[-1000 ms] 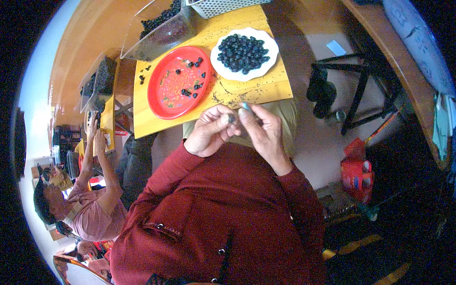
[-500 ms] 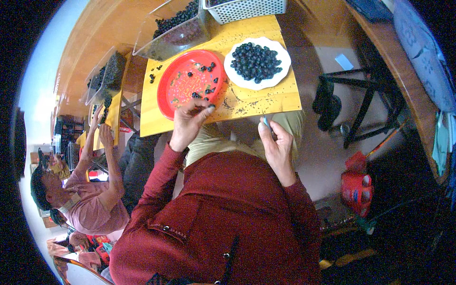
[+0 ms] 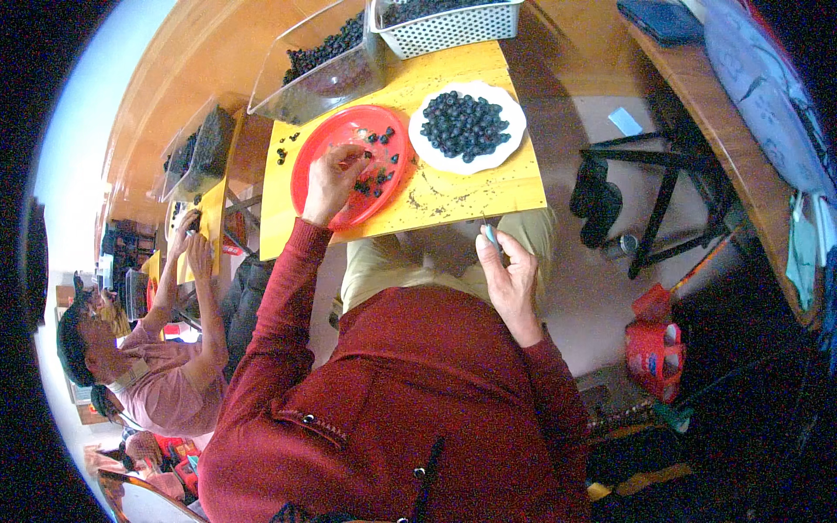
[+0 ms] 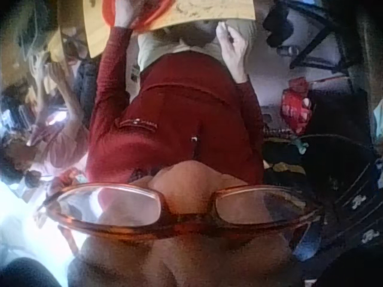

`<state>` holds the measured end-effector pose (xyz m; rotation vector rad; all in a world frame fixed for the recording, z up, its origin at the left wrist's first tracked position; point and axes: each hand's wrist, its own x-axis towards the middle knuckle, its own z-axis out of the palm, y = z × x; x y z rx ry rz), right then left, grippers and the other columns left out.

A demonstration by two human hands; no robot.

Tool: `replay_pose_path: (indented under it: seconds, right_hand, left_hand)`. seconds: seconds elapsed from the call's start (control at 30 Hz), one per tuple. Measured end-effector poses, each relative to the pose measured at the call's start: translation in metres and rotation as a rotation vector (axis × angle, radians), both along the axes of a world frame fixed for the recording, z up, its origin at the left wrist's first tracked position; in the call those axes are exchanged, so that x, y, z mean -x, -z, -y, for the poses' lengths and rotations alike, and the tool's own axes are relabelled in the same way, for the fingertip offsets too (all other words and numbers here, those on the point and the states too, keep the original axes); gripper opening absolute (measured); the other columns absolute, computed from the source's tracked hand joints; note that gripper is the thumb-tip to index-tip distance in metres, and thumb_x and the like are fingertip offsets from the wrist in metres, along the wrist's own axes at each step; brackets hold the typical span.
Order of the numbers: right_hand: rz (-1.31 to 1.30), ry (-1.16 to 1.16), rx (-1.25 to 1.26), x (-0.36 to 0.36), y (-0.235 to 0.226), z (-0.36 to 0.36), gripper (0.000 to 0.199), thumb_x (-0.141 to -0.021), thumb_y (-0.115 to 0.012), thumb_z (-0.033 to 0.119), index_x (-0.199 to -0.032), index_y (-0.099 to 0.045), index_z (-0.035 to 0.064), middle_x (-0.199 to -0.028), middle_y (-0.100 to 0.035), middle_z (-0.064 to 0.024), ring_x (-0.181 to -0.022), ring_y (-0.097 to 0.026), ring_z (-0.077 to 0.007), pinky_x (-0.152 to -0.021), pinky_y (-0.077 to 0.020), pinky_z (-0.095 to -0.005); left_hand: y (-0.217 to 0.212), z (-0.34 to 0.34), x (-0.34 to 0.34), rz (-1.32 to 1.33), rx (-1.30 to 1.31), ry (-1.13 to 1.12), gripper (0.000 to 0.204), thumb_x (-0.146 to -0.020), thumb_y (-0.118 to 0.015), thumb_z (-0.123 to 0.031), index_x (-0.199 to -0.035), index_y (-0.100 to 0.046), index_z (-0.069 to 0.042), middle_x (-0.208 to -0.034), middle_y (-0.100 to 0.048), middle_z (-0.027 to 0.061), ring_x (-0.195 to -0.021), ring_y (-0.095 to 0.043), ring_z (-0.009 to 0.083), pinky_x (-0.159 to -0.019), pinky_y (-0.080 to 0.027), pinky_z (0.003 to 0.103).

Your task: Sorting and de-stemming berries from one container to another at a workstation.

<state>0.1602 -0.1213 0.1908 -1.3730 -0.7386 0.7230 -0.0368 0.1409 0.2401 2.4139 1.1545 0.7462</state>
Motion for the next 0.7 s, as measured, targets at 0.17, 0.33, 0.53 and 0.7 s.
replay_pose_path:
  seconds: [0.17, 0.33, 0.53, 0.7]
  right_hand:
    - [0.042, 0.001, 0.028, -0.003, -0.006, 0.004, 0.028, -0.097, -0.065, 0.022, -0.105, -0.067, -0.0051, -0.076, -0.06, 0.0017, -0.071, -0.049, -0.0055, -0.063, -0.0436, -0.0241]
    - [0.055, 0.027, 0.025, -0.004, -0.004, 0.006, 0.029, -0.096, -0.065, 0.023, -0.105, -0.068, -0.0044, -0.073, -0.058, 0.0024, -0.069, -0.048, -0.0055, -0.06, -0.0421, -0.0245]
    - [0.085, 0.062, -0.012, -0.001, 0.003, 0.01, 0.027, -0.097, -0.064, 0.019, -0.11, -0.068, -0.0045, -0.078, -0.056, 0.0062, -0.069, -0.046, -0.0025, -0.062, -0.04, -0.0194]
    - [0.067, 0.058, -0.01, -0.001, 0.003, 0.012, 0.028, -0.097, -0.064, 0.022, -0.107, -0.067, -0.0045, -0.075, -0.056, 0.0044, -0.068, -0.046, -0.0038, -0.06, -0.0403, -0.0218]
  left_hand:
    - [-0.006, 0.012, -0.033, 0.01, -0.022, 0.109, 0.021, -0.084, -0.073, -0.014, -0.101, -0.071, -0.001, -0.092, -0.072, 0.0148, -0.081, -0.07, 0.0235, -0.074, -0.055, 0.034]
    - [-0.008, 0.018, -0.072, -0.002, -0.115, 0.281, 0.021, -0.081, -0.071, -0.017, -0.097, -0.071, -0.002, -0.093, -0.07, 0.0167, -0.088, -0.068, 0.0324, -0.079, -0.053, 0.041]
    - [-0.001, 0.035, -0.099, -0.066, -0.212, 0.483, 0.023, -0.083, -0.07, -0.022, -0.097, -0.071, -0.004, -0.091, -0.068, 0.0147, -0.088, -0.064, 0.0333, -0.08, -0.052, 0.042]
    - [0.001, 0.049, -0.112, -0.186, -0.332, 0.584, 0.029, -0.086, -0.068, -0.027, -0.105, -0.069, -0.007, -0.102, -0.065, 0.0106, -0.095, -0.059, 0.0311, -0.086, -0.05, 0.041]
